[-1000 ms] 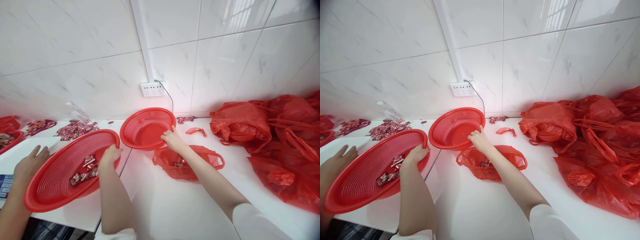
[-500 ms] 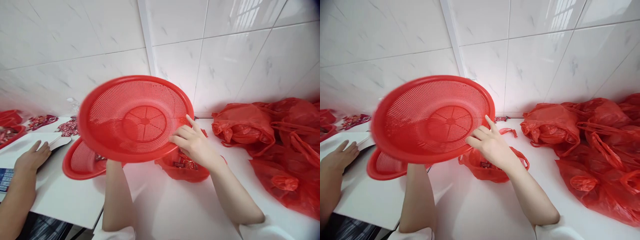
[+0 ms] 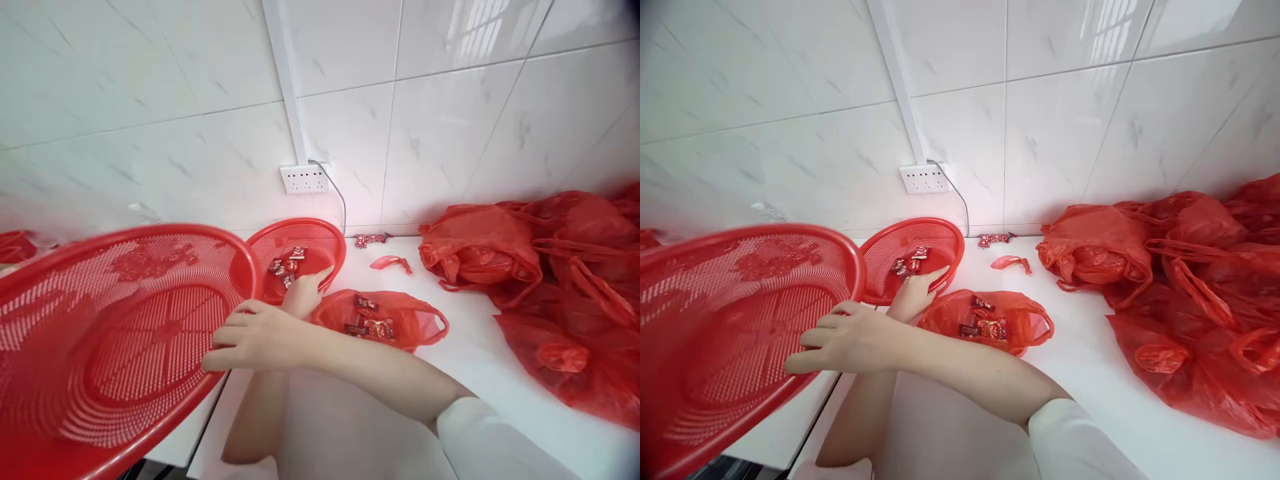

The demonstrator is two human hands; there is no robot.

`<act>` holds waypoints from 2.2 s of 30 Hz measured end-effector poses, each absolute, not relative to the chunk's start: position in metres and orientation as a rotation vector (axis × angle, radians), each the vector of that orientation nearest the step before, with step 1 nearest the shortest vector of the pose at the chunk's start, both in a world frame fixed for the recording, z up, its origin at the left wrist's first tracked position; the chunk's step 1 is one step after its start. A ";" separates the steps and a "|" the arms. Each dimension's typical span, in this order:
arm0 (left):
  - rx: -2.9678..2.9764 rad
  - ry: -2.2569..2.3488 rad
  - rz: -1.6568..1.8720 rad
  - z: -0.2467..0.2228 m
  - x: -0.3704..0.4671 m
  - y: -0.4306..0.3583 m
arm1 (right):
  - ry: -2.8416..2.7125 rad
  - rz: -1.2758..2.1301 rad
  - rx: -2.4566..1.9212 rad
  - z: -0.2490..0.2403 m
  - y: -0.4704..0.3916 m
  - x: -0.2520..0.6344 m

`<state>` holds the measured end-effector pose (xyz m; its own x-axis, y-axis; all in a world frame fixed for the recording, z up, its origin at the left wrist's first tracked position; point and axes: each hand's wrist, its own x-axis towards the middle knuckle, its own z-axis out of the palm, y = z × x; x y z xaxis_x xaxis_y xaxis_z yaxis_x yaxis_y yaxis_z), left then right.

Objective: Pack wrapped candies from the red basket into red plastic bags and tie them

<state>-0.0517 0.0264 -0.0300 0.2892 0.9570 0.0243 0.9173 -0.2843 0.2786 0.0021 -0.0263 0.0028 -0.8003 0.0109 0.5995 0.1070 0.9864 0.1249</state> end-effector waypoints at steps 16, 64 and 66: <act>2.484 1.631 0.262 -0.034 -0.047 0.025 | -2.760 -0.077 -0.018 -0.037 -0.028 -0.071; 1.526 0.861 1.243 0.026 -0.058 -0.024 | -1.950 0.583 -1.450 0.023 -0.053 0.262; 1.488 0.742 1.296 0.025 -0.056 -0.024 | -1.695 0.553 -1.201 0.025 -0.054 0.258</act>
